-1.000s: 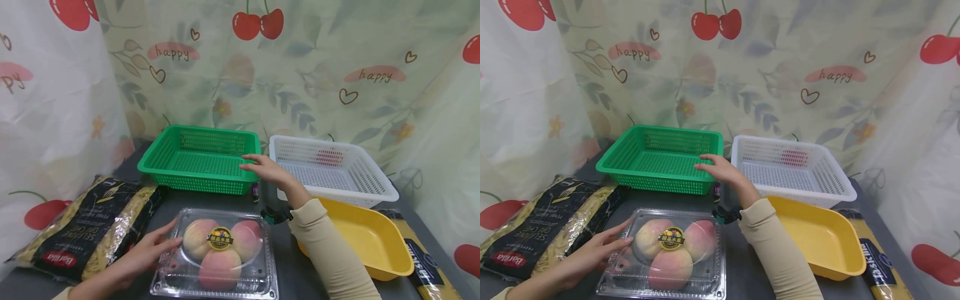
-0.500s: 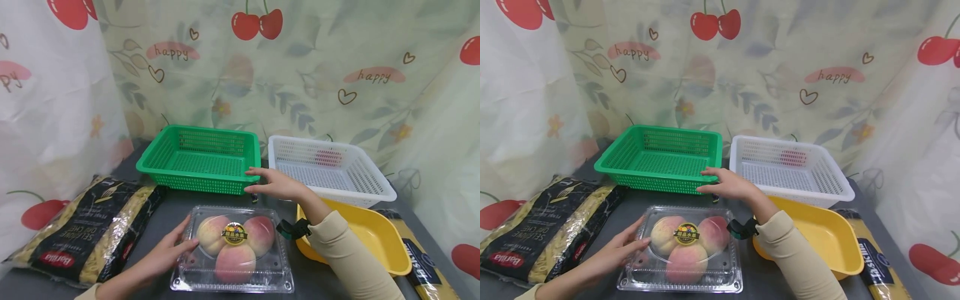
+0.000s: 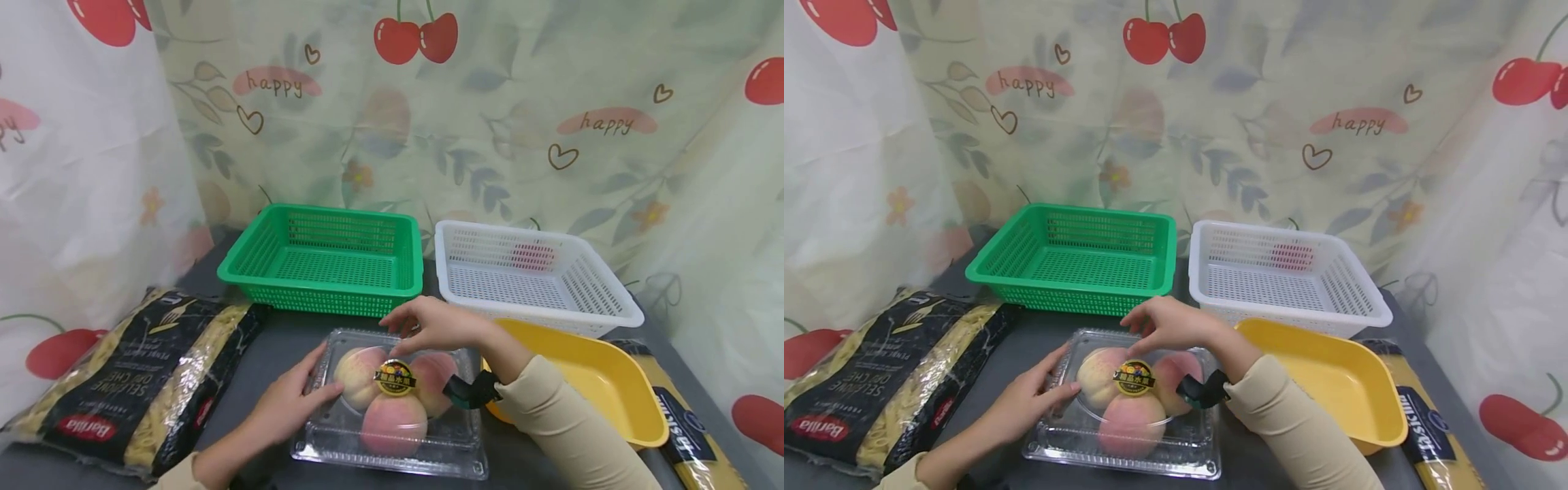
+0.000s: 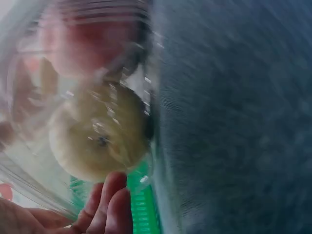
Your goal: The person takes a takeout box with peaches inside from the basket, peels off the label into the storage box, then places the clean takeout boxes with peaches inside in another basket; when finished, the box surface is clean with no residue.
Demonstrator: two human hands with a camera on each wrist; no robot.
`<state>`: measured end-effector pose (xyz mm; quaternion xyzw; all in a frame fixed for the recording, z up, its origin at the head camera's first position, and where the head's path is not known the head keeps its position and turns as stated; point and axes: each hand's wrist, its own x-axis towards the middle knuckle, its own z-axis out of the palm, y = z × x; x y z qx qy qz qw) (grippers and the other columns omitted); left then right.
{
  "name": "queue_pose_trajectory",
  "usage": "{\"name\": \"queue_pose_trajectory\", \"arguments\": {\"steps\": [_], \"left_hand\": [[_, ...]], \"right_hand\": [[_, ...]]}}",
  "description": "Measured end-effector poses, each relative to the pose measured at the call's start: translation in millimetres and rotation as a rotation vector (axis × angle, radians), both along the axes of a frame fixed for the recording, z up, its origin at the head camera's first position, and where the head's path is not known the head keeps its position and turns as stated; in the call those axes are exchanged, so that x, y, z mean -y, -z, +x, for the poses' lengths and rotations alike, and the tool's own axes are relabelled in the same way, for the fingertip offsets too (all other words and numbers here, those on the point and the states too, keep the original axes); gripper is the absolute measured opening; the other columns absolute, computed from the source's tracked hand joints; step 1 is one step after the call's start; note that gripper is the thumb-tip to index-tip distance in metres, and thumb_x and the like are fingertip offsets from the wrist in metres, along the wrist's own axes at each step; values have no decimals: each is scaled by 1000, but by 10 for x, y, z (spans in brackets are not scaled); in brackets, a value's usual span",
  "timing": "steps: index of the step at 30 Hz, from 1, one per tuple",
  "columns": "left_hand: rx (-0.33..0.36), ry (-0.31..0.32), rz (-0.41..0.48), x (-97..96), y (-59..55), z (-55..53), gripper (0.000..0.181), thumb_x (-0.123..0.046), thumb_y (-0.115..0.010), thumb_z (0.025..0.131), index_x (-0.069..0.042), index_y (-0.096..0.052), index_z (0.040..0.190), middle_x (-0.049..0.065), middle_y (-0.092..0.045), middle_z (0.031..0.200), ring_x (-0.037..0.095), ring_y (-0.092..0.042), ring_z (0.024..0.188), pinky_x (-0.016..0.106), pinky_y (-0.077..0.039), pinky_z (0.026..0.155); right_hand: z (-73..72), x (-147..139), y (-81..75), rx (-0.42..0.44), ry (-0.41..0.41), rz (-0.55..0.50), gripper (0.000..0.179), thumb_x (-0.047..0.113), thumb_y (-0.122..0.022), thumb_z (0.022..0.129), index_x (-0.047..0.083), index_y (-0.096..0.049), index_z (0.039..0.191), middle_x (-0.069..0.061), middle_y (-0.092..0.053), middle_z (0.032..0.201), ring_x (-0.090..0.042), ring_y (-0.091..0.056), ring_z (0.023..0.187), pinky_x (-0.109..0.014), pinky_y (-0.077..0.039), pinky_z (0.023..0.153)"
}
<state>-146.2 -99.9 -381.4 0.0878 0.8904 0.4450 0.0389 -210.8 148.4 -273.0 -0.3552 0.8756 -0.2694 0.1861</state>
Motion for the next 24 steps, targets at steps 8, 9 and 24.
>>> {"name": "queue_pose_trajectory", "arguments": {"steps": [8, 9, 24], "left_hand": [[57, 89, 289, -38, 116, -27, 75, -31, -59, 88, -15, -19, 150, 25, -37, 138, 29, -58, 99, 39, -53, 77], [95, 132, 398, -41, 136, -28, 75, -26, -57, 90, -15, -14, 150, 28, -34, 138, 28, -60, 95, 39, -54, 76], [285, 221, 746, -67, 222, -13, 79, -15, -47, 92, -20, 7, 151, 23, -3, 154, 18, -61, 97, 32, -53, 84]], "right_hand": [[-39, 133, 178, 6, -83, 47, 27, 13, -70, 82, 2, -66, 107, -5, -68, 93, -6, -58, 80, -16, -50, 71], [-48, 144, 194, 13, -84, 40, 25, 12, -70, 82, 3, -66, 104, -5, -67, 91, -5, -58, 79, -16, -50, 70], [-93, 183, 316, 107, -65, -36, 12, 5, -70, 81, 1, -67, 92, -4, -66, 84, -4, -55, 70, -16, -50, 65]]}}
